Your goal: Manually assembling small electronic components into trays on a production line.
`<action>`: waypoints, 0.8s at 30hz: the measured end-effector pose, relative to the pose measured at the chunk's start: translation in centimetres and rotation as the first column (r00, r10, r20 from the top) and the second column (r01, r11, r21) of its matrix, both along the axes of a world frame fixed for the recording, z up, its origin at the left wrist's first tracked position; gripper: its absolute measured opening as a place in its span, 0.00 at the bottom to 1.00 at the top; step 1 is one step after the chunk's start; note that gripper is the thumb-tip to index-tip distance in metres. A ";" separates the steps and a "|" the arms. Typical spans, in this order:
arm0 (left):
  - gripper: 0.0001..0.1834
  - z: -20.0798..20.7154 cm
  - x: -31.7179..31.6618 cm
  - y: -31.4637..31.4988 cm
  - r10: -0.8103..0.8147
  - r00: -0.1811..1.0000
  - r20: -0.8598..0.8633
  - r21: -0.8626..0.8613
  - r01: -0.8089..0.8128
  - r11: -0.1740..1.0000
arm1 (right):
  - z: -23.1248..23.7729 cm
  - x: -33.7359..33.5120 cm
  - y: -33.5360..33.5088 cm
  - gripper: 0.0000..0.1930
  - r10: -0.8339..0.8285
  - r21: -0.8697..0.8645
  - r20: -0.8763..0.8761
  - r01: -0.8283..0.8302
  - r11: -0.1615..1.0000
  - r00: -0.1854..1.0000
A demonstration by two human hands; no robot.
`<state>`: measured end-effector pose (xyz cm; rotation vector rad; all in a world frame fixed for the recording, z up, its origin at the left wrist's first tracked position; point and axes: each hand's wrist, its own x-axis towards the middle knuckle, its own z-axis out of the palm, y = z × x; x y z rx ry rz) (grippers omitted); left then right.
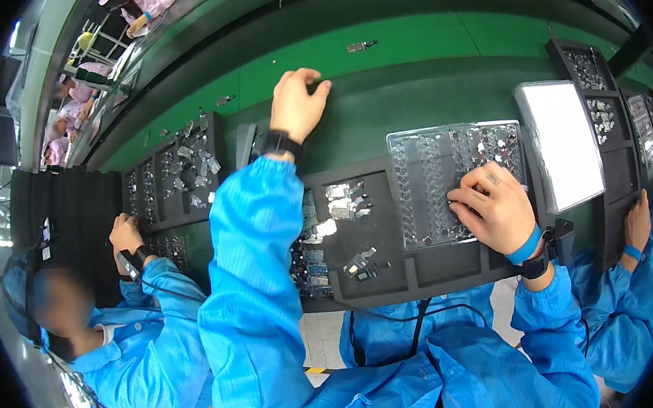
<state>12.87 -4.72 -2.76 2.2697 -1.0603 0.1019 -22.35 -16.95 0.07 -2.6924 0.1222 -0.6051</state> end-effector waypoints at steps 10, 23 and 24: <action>0.25 -2.5 3.4 -7.1 -0.022 0.996 0.083 0.049 0.018 0.999 | -1.1 -0.2 0.3 0.08 0.041 -0.057 0.009 -0.040 0.998 0.999; 0.10 -2.1 2.8 -9.0 -0.040 0.991 0.125 0.024 0.037 0.999 | 2.9 0.8 -0.2 0.04 -0.065 0.670 0.204 -0.091 0.736 0.977; 0.10 -1.7 3.1 -8.8 -0.031 0.990 0.135 0.011 0.030 0.999 | 4.0 1.4 0.0 0.02 -0.085 0.711 0.225 -0.104 0.695 0.971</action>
